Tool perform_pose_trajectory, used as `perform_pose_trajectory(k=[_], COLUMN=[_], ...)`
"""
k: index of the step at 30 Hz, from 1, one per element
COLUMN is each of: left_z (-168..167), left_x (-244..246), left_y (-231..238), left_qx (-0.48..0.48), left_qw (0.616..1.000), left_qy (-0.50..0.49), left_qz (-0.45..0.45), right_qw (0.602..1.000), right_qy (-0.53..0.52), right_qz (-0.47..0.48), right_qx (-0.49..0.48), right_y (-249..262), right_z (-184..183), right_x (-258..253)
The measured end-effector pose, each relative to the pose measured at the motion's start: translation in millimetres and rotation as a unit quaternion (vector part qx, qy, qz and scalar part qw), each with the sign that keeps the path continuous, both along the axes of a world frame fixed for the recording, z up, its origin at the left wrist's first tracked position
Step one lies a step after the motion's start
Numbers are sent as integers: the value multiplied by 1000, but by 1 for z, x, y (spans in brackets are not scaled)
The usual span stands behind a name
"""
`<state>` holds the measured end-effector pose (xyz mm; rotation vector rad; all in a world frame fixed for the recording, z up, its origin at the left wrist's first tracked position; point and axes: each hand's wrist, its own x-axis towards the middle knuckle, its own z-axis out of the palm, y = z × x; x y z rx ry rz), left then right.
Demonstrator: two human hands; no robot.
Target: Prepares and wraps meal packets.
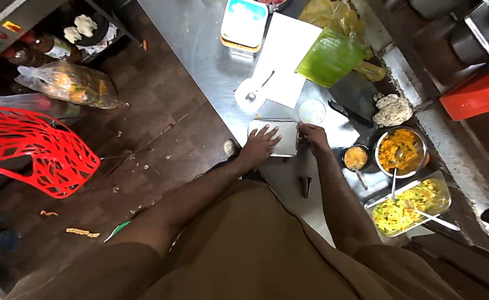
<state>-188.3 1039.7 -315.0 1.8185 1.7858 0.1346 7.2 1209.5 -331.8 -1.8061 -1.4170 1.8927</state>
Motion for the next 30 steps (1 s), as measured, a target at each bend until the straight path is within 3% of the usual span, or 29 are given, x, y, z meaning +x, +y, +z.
perform_pose_trajectory(k=[4,8,12,20,25,30], left_z=[2,-1,0,0,-4,-1], left_x=[-1,-1,0,-1,-3,-1], left_y=[2,3,2,3,1,-1], left_qx=[0,1,0,2,8,17], left_qw=[1000,1000,1000,1000,1000,1000], left_qy=[3,5,10,4,2,-6], left_qz=[-2,3,-2,5,2,10], right_qw=[997,998,990,978,929,850], right_qy=[-23,-34,-117,-83,-112,-44], right_qz=[33,42,80,157,290,453], right_qx=[60,16,15,106,201,266], right_y=[4,10,18,21,25,29], right_z=[1,9,14,7,28,20], right_x=[-13,-20,-34,-28,-39,-83])
